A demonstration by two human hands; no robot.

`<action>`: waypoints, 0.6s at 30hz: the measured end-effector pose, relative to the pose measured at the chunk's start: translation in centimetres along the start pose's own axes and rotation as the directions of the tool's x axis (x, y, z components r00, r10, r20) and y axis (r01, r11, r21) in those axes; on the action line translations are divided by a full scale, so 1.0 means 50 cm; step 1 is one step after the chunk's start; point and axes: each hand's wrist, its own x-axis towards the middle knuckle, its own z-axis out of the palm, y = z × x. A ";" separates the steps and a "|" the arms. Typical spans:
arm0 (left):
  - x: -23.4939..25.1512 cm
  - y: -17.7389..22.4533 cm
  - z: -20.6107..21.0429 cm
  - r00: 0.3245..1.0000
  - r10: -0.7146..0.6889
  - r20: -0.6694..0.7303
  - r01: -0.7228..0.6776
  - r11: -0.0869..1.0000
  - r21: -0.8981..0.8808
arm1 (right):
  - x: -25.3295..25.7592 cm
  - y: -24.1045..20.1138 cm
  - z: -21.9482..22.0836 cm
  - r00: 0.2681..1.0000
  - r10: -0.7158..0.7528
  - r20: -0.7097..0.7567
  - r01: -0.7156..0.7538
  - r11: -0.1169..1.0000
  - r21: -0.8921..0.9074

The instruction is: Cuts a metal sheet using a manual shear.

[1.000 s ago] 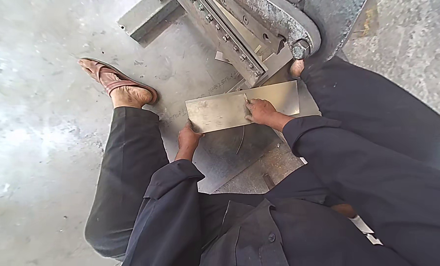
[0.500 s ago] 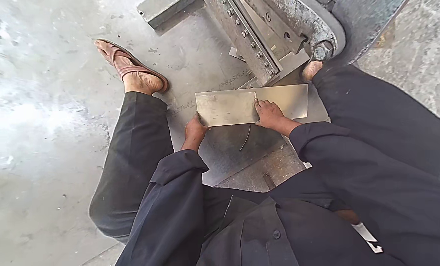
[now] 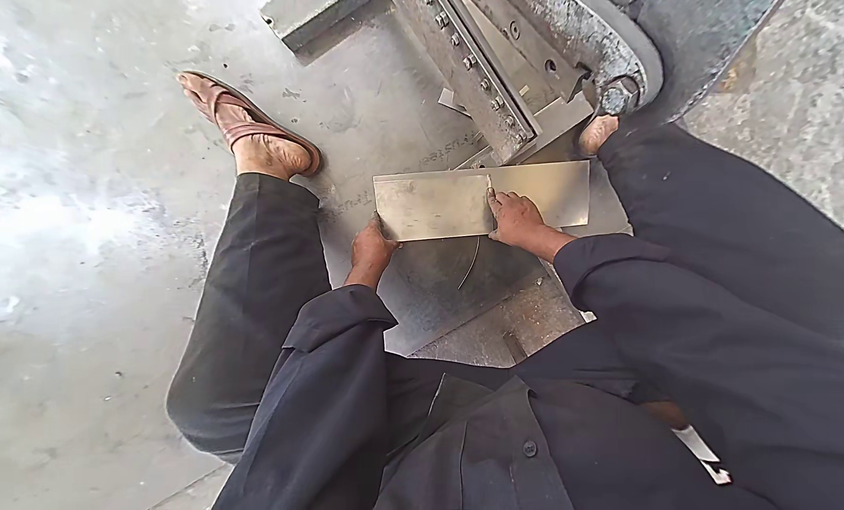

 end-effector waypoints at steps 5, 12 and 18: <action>0.001 0.000 0.000 1.000 -0.003 0.003 0.003 1.000 0.014 | 0.003 0.002 0.003 1.000 0.003 -0.003 -0.003 1.000 0.004; -0.002 0.000 -0.002 1.000 -0.006 -0.007 0.006 1.000 0.027 | 0.002 0.001 -0.001 1.000 -0.005 0.008 0.005 1.000 0.001; -0.003 0.002 -0.002 1.000 -0.010 -0.006 0.010 0.999 0.032 | 0.001 0.002 0.002 1.000 -0.007 0.000 0.007 1.000 0.004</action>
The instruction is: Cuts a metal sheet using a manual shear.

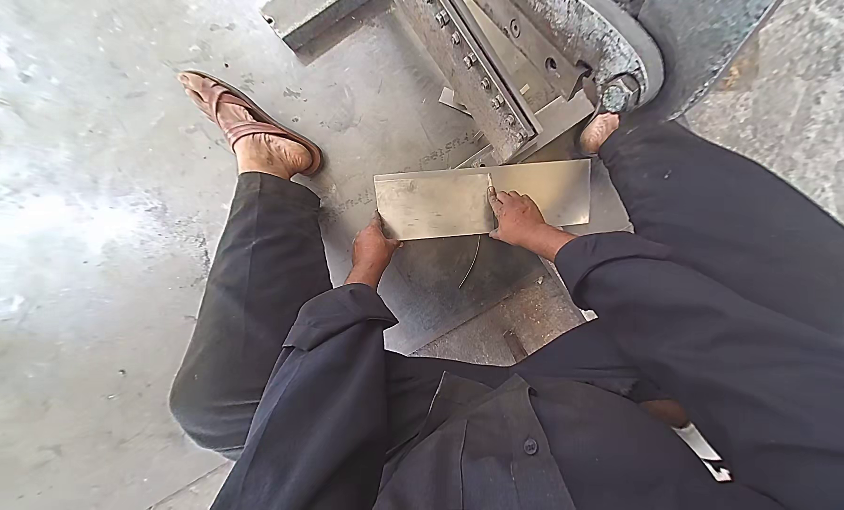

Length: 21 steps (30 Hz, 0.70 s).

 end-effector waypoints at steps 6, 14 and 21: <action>0.003 -0.001 0.001 1.000 -0.004 0.006 0.004 1.000 0.000 | 0.001 0.002 0.002 1.000 0.003 -0.001 -0.003 1.000 0.003; 0.007 -0.006 0.003 1.000 0.011 0.004 -0.011 1.000 -0.006 | -0.001 0.000 0.000 1.000 0.006 0.005 -0.006 1.000 0.000; 0.006 -0.006 0.005 1.000 0.012 0.010 -0.012 0.999 -0.034 | -0.006 0.000 0.015 0.999 0.005 -0.048 -0.005 1.000 0.005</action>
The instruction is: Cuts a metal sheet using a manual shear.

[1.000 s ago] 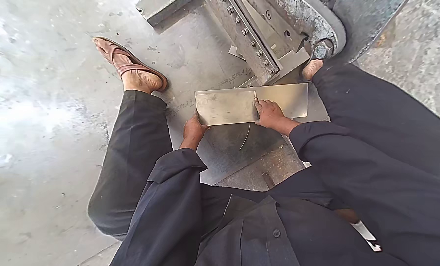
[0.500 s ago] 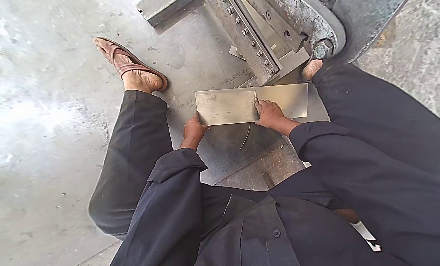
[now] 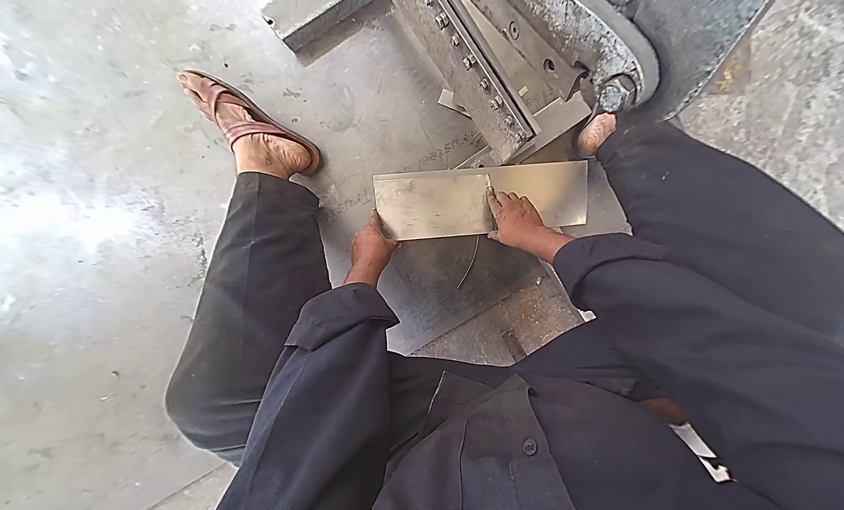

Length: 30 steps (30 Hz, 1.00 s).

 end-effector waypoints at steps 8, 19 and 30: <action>-0.034 -0.014 -0.040 0.999 -0.043 -0.013 0.043 0.998 0.043 | -0.052 -0.003 -0.019 0.992 0.105 0.073 -0.116 0.981 0.156; -0.318 -0.038 -0.391 0.857 0.382 -0.346 -0.509 0.733 -0.451 | -0.243 -0.129 -0.067 0.923 -0.051 0.382 0.079 0.995 -0.058; -0.566 -0.309 -0.480 0.824 0.135 -0.550 -0.426 0.788 -0.445 | -0.570 -0.351 -0.453 0.995 -0.074 -0.066 0.062 0.984 -0.166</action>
